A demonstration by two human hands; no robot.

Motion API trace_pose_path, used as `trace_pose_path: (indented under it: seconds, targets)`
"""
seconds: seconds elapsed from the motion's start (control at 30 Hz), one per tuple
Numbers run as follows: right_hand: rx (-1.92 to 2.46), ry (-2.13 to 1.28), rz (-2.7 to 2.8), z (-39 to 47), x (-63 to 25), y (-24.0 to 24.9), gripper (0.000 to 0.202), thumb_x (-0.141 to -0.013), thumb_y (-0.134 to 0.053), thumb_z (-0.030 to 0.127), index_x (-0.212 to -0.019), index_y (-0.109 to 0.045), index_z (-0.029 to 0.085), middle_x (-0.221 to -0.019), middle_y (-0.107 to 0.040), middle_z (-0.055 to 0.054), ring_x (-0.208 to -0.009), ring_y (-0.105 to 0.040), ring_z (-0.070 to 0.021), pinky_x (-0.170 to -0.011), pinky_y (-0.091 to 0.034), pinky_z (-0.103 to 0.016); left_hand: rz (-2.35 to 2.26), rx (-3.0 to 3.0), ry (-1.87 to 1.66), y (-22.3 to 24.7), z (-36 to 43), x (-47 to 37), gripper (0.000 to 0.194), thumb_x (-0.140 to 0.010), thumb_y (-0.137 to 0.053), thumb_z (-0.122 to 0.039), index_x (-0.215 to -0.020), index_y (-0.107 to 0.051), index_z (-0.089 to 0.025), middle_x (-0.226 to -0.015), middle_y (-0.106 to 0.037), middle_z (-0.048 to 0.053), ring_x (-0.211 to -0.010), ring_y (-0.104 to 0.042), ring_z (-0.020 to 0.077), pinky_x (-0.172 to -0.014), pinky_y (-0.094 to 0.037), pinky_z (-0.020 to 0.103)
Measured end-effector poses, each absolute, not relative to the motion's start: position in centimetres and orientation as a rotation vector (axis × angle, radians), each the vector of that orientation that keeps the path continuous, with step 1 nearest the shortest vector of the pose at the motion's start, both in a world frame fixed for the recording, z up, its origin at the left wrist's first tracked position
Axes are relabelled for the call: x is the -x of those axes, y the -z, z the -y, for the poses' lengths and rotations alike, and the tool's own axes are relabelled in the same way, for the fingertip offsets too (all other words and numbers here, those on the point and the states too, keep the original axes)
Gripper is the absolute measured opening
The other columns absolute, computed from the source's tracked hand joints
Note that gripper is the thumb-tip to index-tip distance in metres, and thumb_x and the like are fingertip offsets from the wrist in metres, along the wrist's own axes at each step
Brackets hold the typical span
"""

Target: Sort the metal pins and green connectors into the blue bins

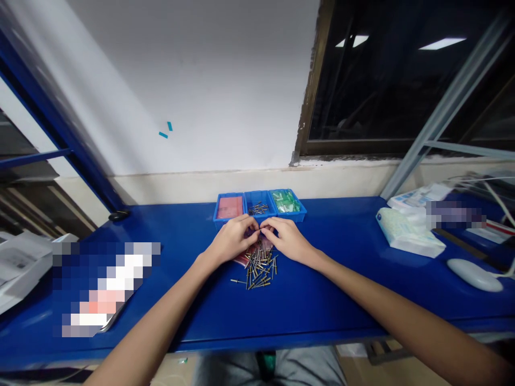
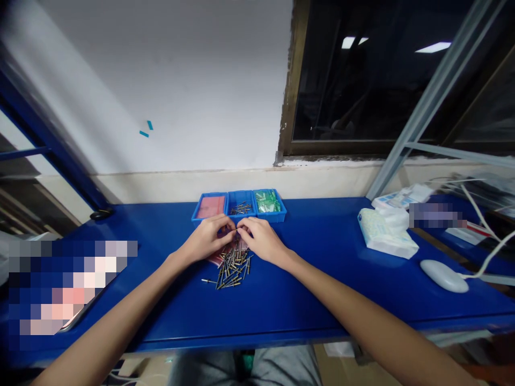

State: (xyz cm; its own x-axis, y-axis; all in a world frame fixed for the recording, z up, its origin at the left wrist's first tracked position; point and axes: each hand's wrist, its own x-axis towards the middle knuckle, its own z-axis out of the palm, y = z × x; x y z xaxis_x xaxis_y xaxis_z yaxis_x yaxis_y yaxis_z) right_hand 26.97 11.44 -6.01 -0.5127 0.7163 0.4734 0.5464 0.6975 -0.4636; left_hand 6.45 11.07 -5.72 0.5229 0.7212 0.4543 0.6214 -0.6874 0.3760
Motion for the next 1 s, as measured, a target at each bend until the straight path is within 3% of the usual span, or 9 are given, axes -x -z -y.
trace_pose_path:
  seconds: [0.2, 0.47, 0.73, 1.0]
  targets:
    - [0.93, -0.275, 2.286, -11.35, -27.06, 5.84, 0.016, -0.097, -0.051, 0.018, -0.092, -0.066, 0.018, -0.089, -0.07, -0.005, -0.081, -0.064, -0.0172, -0.079, -0.045, -0.029, -1.146, -2.605, -0.917, 5.84, -10.89, -6.57, 0.017, -0.098, -0.05, -0.031, -0.097, -0.06, -0.018, -0.085, -0.066, 0.003, -0.073, -0.061, 0.0149, -0.069, -0.044, 0.027]
    - [0.964, -0.341, 2.286, -11.71, -27.2, 5.92, 0.018, -0.094, -0.053, 0.015, -0.082, -0.067, 0.017, -0.077, -0.069, -0.002, -0.07, -0.061, -0.0149, -0.071, -0.044, -0.027, -1.087, -2.671, -1.01, 5.86, -10.97, -6.72, 0.017, -0.099, -0.05, -0.026, -0.101, -0.065, -0.017, -0.093, -0.067, 0.006, -0.083, -0.062, 0.0167, -0.077, -0.048, 0.03]
    - [0.975, -0.38, 2.163, -11.71, -27.1, 5.79, 0.013, -0.093, -0.056, 0.018, -0.086, -0.068, 0.017, -0.083, -0.072, -0.003, -0.074, -0.064, -0.0149, -0.071, -0.044, -0.026, -1.143, -2.731, -0.958, 5.71, -11.12, -6.8, 0.022, -0.099, -0.051, -0.026, -0.108, -0.069, -0.017, -0.093, -0.067, 0.006, -0.086, -0.063, 0.0191, -0.079, -0.049, 0.032]
    - [0.99, -0.416, 2.122, -11.9, -27.03, 6.26, 0.014, -0.092, -0.058, 0.019, -0.081, -0.067, 0.018, -0.075, -0.07, -0.001, -0.066, -0.061, -0.013, -0.063, -0.042, -0.024, -1.153, -2.675, -1.12, 5.84, -11.1, -6.87, 0.017, -0.099, -0.049, -0.02, -0.101, -0.065, -0.016, -0.095, -0.066, 0.006, -0.088, -0.061, 0.0186, -0.081, -0.049, 0.033]
